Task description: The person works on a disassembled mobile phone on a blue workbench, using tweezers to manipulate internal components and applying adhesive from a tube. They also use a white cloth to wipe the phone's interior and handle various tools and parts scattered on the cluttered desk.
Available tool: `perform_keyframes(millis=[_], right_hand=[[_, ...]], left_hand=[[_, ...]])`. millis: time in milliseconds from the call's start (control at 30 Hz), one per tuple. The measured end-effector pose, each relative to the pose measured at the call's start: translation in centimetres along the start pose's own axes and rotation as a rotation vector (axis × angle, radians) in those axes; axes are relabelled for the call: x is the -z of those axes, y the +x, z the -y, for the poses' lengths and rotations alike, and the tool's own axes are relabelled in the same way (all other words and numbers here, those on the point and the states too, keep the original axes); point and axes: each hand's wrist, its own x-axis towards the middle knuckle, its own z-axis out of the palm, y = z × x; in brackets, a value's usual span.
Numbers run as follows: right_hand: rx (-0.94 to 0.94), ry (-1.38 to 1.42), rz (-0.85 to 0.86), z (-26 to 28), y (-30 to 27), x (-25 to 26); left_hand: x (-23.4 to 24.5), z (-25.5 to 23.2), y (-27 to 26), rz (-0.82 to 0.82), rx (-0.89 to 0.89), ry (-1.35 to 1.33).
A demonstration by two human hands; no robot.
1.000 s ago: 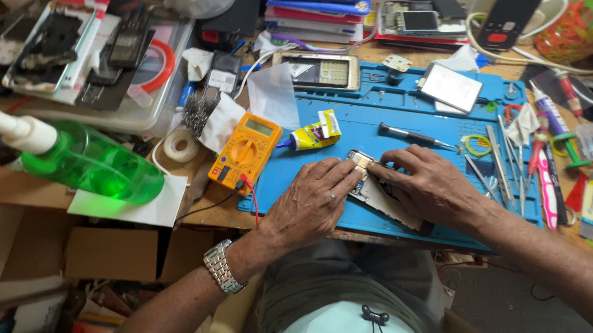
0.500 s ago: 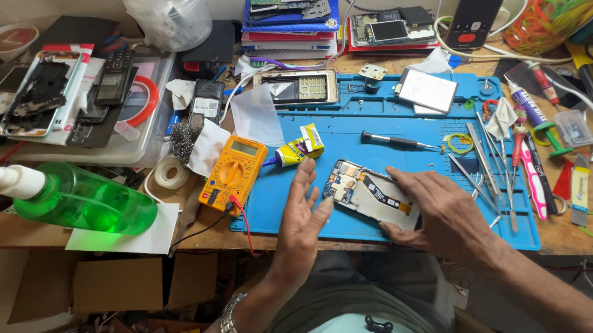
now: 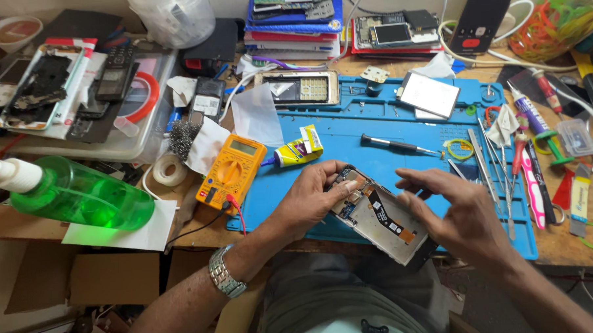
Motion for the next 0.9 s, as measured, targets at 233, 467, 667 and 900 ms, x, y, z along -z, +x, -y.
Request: perform_keyframes(millis=[233, 467, 667, 900], right_hand=[[-0.152, 0.157, 0.120, -0.9, 2.1, -1.9], [-0.189, 0.164, 0.114, -1.3, 1.9, -2.6], [-0.223, 0.277, 0.086, -1.2, 1.4, -2.8], [-0.131, 0.247, 0.014, -2.1, 1.2, -1.1]], left_hand=[[-0.7, 0.0, 0.1, -0.011, -0.028, 0.094], [-0.6, -0.1, -0.1, -0.047, -0.018, 0.163], [-0.7, 0.1, 0.3, -0.077, 0.016, 0.195], [-0.8, 0.7, 1.2, -0.107, 0.004, 0.218]])
